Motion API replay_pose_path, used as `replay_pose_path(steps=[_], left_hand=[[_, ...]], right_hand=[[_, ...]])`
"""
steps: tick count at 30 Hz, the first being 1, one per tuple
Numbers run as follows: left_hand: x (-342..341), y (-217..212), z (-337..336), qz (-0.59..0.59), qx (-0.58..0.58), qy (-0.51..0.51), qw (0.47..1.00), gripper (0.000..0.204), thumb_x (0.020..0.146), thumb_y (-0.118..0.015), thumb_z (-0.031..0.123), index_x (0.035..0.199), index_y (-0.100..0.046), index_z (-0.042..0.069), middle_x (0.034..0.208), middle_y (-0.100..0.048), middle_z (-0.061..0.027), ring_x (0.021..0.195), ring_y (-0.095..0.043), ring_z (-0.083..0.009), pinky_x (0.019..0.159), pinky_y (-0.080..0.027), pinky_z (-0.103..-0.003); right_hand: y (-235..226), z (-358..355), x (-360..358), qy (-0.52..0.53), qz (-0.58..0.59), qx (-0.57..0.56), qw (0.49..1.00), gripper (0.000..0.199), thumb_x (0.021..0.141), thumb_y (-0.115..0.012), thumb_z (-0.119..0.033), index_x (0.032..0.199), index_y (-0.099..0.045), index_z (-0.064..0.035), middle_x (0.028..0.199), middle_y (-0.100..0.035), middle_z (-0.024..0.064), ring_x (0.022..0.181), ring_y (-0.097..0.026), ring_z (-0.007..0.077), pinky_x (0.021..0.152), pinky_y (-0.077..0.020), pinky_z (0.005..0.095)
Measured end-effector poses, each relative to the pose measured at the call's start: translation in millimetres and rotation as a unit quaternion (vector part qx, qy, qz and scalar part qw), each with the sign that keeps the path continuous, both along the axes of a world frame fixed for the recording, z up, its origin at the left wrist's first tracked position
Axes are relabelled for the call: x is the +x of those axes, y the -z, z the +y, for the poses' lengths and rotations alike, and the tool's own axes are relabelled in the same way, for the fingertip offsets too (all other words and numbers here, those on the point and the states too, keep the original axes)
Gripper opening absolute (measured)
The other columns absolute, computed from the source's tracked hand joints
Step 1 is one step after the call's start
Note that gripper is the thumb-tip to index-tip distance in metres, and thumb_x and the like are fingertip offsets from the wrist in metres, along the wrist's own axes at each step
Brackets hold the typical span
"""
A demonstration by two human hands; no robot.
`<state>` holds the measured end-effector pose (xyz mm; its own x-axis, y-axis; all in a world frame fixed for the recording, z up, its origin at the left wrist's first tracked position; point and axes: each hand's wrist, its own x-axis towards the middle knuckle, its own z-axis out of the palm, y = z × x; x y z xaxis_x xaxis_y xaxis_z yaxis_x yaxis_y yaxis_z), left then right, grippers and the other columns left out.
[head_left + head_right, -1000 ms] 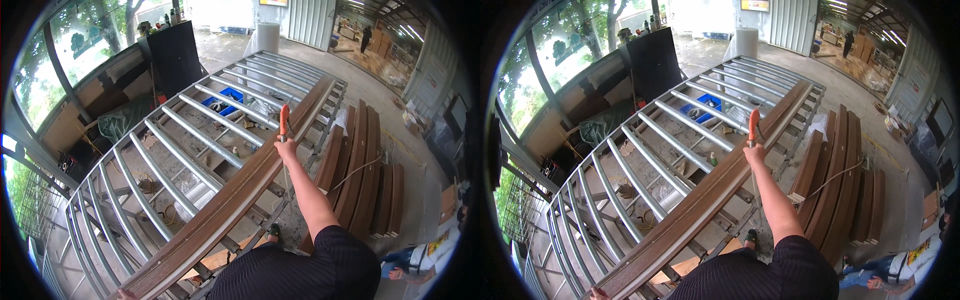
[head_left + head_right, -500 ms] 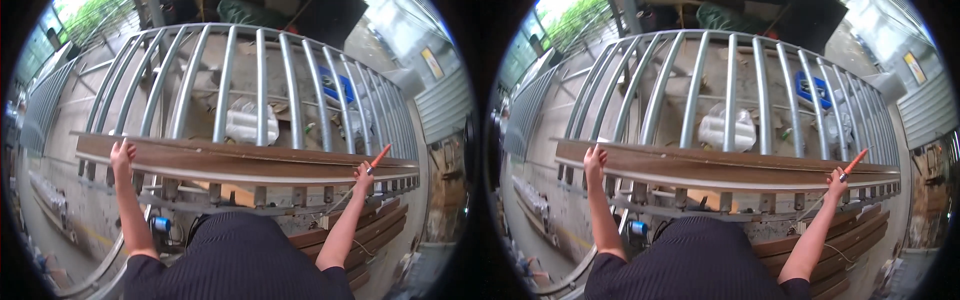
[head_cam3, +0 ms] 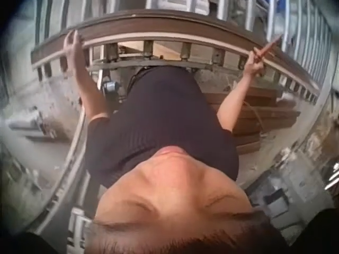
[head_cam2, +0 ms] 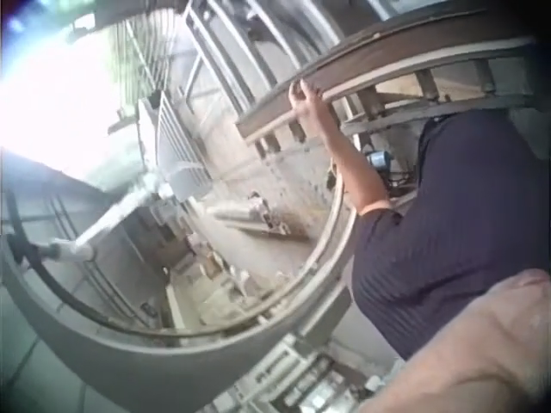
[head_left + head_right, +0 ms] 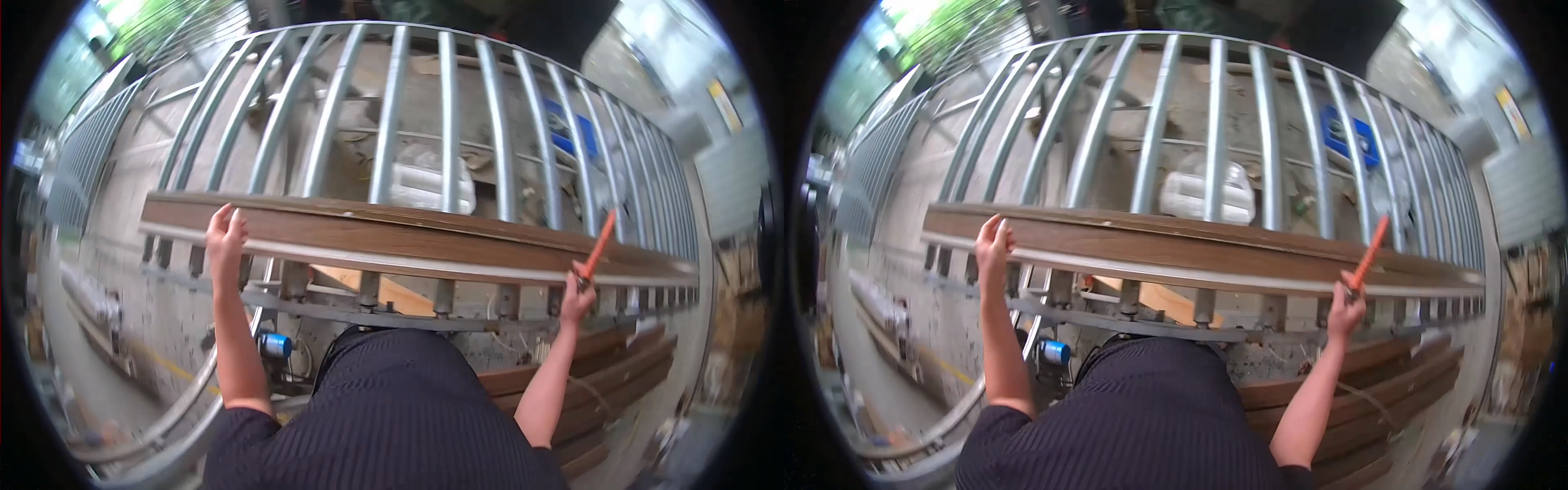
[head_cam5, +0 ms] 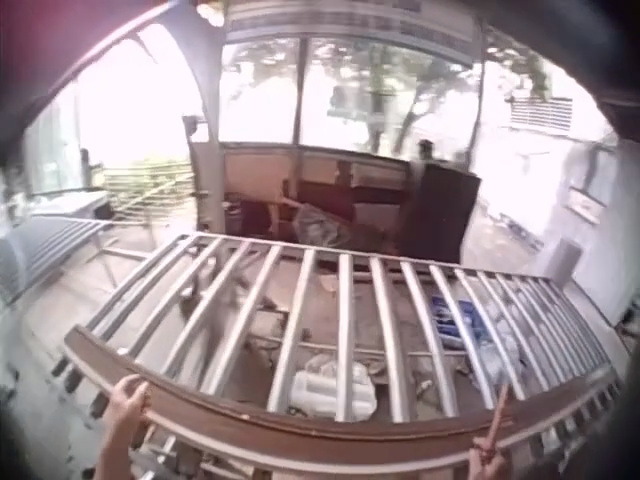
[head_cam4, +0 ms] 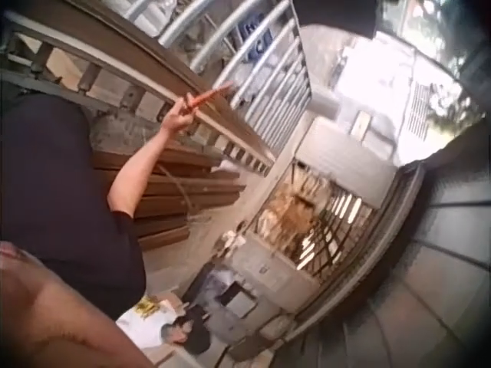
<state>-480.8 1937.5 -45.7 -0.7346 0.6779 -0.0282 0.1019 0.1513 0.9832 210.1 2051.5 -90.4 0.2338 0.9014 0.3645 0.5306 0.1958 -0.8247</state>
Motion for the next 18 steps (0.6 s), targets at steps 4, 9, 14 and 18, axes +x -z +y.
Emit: replay_pose_path(steps=[4,9,14,18], left_hand=[[68,0,-1,0.099,0.068,0.073,0.990,0.019,0.101,-0.059,0.017,0.111,-0.064,0.002,0.067,-0.046,0.0056,0.056,-0.037,-0.0007,0.048,-0.028,-0.019],[202,-10,-4,0.087,0.017,0.331,0.940,0.017,0.100,-0.056,0.008,0.113,-0.062,-0.001,0.081,-0.058,-0.0012,0.068,-0.052,-0.0052,0.060,-0.043,-0.020],[316,-17,-5,0.121,0.002,0.598,0.793,0.040,0.096,-0.063,0.012,0.133,-0.053,-0.001,0.103,-0.062,-0.0063,0.090,-0.059,-0.0129,0.079,-0.047,-0.026],[373,-13,-1,0.040,0.046,0.760,0.647,0.062,0.090,-0.073,0.031,0.137,-0.049,-0.003,0.120,-0.062,-0.0129,0.100,-0.059,-0.0186,0.085,-0.047,-0.031]], right_hand=[[-30,-1,-43,0.078,0.062,-0.069,0.993,0.021,0.091,-0.068,-0.018,0.107,-0.073,-0.0042,0.085,-0.067,-0.0019,0.075,-0.058,0.0065,0.065,-0.0476,0.0266],[-39,-42,-82,0.065,0.033,0.121,0.990,0.016,0.090,-0.067,-0.019,0.098,-0.069,-0.0052,0.075,-0.066,0.0033,0.070,-0.064,0.0112,0.063,-0.0509,0.0296],[-36,-151,-128,0.021,0.163,-0.030,0.986,0.019,0.090,-0.068,-0.023,0.096,-0.067,-0.0050,0.063,-0.059,0.0154,0.054,-0.058,0.0267,0.053,-0.0432,0.0404],[-9,-220,-152,0.027,0.170,-0.030,0.985,0.018,0.088,-0.068,-0.024,0.090,-0.064,-0.0065,0.069,-0.061,0.0178,0.063,-0.061,0.0355,0.059,-0.0453,0.0438]])
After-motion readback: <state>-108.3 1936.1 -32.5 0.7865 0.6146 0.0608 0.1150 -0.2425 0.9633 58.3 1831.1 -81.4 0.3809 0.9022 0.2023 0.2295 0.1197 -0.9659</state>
